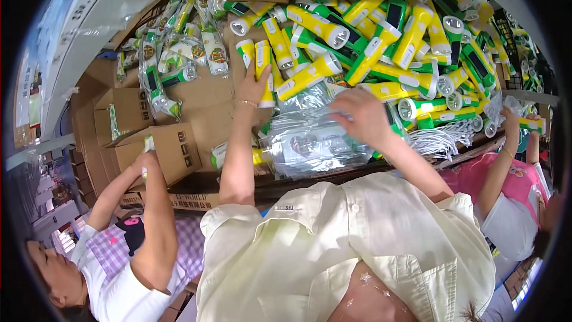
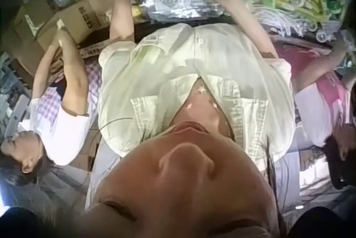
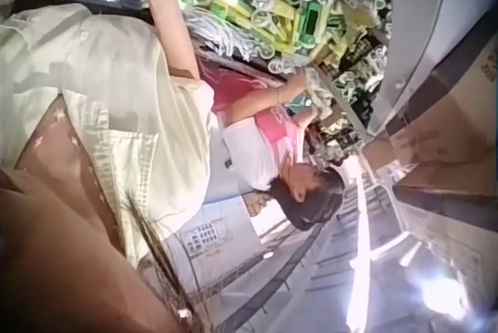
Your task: Packaging flashlights into plastic bags at an assembly line.
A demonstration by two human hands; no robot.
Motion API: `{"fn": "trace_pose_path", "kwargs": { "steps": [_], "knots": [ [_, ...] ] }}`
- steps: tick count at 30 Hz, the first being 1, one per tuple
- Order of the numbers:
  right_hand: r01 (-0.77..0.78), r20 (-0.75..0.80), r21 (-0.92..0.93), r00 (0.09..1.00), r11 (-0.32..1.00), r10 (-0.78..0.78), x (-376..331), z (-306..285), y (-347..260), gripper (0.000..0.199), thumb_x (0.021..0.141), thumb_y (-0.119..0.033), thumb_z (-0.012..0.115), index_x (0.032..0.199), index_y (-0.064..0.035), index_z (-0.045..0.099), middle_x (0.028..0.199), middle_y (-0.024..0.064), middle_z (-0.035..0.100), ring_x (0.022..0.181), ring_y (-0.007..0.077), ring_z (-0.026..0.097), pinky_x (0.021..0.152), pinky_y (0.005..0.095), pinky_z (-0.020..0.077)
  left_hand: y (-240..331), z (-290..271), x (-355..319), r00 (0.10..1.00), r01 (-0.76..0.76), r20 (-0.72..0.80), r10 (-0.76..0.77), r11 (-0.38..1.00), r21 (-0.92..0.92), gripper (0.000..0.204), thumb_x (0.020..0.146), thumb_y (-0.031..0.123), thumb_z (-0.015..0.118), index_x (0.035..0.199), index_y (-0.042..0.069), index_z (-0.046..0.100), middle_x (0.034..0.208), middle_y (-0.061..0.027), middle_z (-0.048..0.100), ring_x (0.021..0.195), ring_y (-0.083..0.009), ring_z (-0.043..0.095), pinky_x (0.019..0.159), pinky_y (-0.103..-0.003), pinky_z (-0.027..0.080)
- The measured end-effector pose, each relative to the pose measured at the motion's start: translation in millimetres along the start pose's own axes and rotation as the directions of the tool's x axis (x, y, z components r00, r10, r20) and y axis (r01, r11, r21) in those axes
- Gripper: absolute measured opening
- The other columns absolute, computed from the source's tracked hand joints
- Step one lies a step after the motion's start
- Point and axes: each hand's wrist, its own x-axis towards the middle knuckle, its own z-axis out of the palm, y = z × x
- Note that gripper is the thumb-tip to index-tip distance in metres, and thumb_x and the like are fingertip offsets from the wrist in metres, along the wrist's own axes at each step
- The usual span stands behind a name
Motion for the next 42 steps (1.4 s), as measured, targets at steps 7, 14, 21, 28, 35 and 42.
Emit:
{"fn": "trace_pose_path", "kwargs": {
  "steps": [7,14,21,28,35,42],
  "knots": [
    [-0.057,0.039,-0.076,0.997,0.995,0.060,-35.2,60.8,-9.9,0.019,0.071,-0.026,0.071,0.086,-0.0146,0.067,0.086,-0.0018,0.058,0.089,0.0175,0.056,0.083,0.0373,0.0388,41.0,-20.4,-93.9,0.879,-0.467,-0.109,0.464,0.884,-0.001,0.029,0.075,0.017,0.069,0.101,0.006,0.065,0.103,-0.0134,0.063,0.093,-0.0308,0.060,0.081,-0.041,0.046],
    [-0.039,-0.021,0.046,0.999,0.998,0.040,-33.7,68.3,-18.0,0.023,0.069,-0.023,0.072,0.090,-0.0166,0.065,0.089,-0.0023,0.059,0.092,0.0190,0.056,0.086,0.0384,0.0380,63.8,5.7,-163.4,0.914,-0.399,-0.019,0.406,0.905,0.149,0.025,0.066,0.009,0.073,0.089,0.006,0.063,0.084,-0.0109,0.062,0.079,-0.0309,0.061,0.067,-0.042,0.049],
    [0.058,-0.109,0.022,0.993,0.998,-0.055,-35.6,74.7,-18.1,0.014,0.069,-0.020,0.071,0.081,-0.0180,0.064,0.088,-0.0041,0.059,0.091,0.0169,0.057,0.089,0.0399,0.0365,67.7,24.3,-189.0,0.834,-0.461,-0.186,0.519,0.842,0.280,0.015,0.074,0.005,0.060,0.089,0.010,0.059,0.089,-0.0087,0.060,0.074,-0.0322,0.061,0.063,-0.043,0.049],
    [0.142,-0.113,0.289,0.987,0.947,-0.114,-40.7,56.3,-11.7,0.012,0.072,-0.016,0.069,0.084,-0.0129,0.069,0.075,0.0012,0.063,0.073,0.0241,0.061,0.067,0.0341,0.0469,89.1,4.0,-201.6,0.903,-0.423,0.048,0.428,0.862,0.279,0.026,0.072,0.022,0.071,0.090,0.009,0.059,0.077,-0.0116,0.064,0.071,-0.0322,0.063,0.063,-0.043,0.050],
    [0.215,-0.127,0.351,0.975,0.912,-0.181,-25.9,-2.6,-43.6,0.009,0.072,-0.013,0.070,0.080,-0.0104,0.068,0.074,0.0036,0.062,0.071,0.0246,0.061,0.064,0.0360,0.0473,98.1,-20.1,-213.9,0.822,-0.569,-0.097,0.561,0.816,-0.101,0.028,0.076,0.022,0.072,0.097,0.005,0.066,0.070,-0.0135,0.063,0.059,-0.0254,0.062,0.055,-0.032,0.047],
    [0.192,-0.016,0.340,0.980,0.921,-0.199,-38.0,-15.8,-45.9,0.011,0.070,-0.007,0.072,0.080,-0.0098,0.068,0.074,0.0044,0.063,0.070,0.0245,0.062,0.062,0.0331,0.0476,94.8,-14.5,-217.1,0.806,-0.590,-0.056,0.589,0.793,-0.152,0.018,0.079,0.018,0.070,0.086,0.002,0.068,0.062,-0.0134,0.060,0.049,-0.0211,0.054,0.050,-0.029,0.043]
  ]
}}
